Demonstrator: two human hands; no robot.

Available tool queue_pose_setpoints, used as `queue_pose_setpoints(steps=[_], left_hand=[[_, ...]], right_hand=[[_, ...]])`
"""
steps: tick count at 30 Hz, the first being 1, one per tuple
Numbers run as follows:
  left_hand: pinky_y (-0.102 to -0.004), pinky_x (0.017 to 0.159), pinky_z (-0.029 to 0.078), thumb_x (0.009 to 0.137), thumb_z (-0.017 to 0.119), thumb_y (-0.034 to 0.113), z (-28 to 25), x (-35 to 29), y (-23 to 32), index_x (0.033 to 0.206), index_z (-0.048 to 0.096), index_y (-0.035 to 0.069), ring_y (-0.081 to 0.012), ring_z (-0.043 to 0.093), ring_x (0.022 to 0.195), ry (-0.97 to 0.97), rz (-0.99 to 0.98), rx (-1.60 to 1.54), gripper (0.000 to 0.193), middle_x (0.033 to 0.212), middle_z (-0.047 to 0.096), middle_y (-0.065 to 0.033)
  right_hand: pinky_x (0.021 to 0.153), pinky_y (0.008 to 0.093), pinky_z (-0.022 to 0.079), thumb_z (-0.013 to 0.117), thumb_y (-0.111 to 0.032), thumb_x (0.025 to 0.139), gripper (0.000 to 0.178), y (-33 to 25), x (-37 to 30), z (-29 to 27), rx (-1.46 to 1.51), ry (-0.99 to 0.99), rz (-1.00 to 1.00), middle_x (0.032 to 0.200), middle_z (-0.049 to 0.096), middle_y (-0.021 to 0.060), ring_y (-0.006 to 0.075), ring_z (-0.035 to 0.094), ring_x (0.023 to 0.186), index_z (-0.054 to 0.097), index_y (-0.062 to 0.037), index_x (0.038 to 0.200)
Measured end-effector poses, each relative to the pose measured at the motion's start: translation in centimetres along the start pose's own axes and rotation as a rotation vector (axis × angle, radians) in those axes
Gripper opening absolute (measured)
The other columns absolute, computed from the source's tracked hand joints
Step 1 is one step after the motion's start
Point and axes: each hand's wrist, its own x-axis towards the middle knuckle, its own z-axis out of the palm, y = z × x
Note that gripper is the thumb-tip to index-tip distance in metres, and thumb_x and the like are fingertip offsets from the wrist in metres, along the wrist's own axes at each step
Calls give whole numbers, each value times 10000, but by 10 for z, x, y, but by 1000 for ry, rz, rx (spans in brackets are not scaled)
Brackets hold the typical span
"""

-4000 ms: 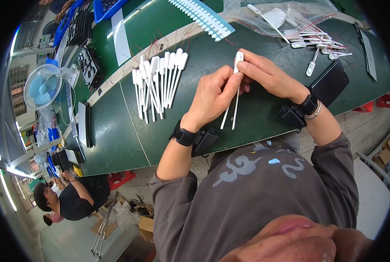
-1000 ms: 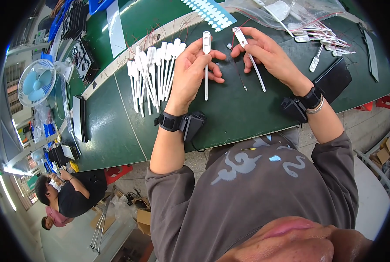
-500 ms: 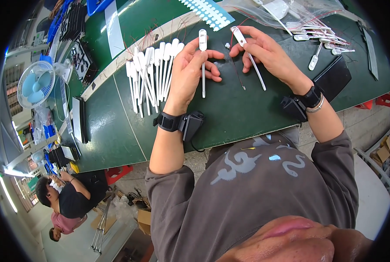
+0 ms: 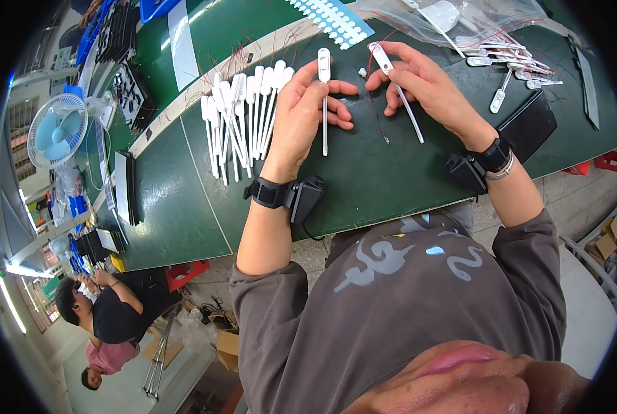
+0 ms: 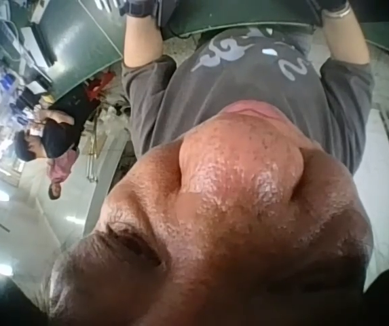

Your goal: The person picks up a white plastic housing and a white plastic stem, fits the stem into the housing, and then threads a wire through the assembly.

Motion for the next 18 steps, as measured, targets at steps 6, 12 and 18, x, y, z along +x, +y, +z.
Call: queue_pose_setpoints(steps=[6,12,18], left_hand=[[-296,597,587,980,399,92,0,0,0,1414,379,-69,-160,645,664,-9,-8,4,463,1030,670,-204],[-293,594,585,976,398,90,2,0,2,1412,383,-67,-155,644,662,-12,-6,11,464,1032,671,-201],[-290,593,584,969,399,84,1,1,1,1413,388,-65,-151,641,657,-18,-17,15,468,1032,672,-199]], right_hand=[[672,237,536,476,-201,1031,484,1,1,0,-19,14,7,1058,662,95,80,599,696,353,7,1451],[618,243,502,502,-210,1017,459,-2,-2,-1,-304,145,-60,975,671,53,79,586,654,411,-49,1436],[591,310,477,562,-230,982,360,-4,-4,-6,-1033,340,-123,869,667,48,178,572,582,556,-128,1328]])
